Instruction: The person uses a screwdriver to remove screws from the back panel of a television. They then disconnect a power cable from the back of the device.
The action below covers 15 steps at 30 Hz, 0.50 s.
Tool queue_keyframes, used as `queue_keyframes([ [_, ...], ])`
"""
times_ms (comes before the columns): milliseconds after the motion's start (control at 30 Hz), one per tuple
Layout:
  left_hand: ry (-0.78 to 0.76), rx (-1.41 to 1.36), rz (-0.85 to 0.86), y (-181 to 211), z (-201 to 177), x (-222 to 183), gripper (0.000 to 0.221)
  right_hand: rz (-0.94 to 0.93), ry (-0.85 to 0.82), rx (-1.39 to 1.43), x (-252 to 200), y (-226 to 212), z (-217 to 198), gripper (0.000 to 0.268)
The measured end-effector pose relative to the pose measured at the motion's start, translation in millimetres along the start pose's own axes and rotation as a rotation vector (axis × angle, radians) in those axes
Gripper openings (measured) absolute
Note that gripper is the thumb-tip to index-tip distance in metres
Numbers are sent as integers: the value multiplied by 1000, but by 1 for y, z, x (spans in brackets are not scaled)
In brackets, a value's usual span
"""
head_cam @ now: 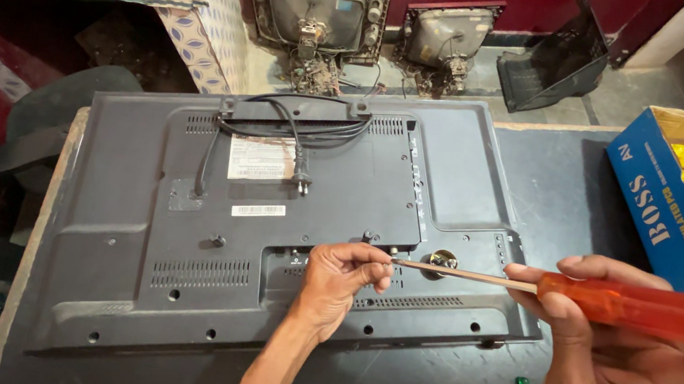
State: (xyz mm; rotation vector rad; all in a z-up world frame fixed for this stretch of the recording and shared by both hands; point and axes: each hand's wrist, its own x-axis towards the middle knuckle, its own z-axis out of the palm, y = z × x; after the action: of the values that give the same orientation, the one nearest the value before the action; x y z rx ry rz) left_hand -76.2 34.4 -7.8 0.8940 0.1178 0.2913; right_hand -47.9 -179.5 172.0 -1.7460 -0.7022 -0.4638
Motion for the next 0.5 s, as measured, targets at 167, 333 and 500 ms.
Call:
queue_keyframes([
  [167, -20, -47, 37, 0, -3, -1, 14, -58, -44, -34, 8, -4, 4, 63],
  [333, -9, -14, 20, 1, -1, 0, 15, 49, -60, -29, 9, -9, 8, 63],
  [500, -2, 8, 12, 2, -1, 0, 14, 6, -55, 47, 12, -17, 15, 76],
])
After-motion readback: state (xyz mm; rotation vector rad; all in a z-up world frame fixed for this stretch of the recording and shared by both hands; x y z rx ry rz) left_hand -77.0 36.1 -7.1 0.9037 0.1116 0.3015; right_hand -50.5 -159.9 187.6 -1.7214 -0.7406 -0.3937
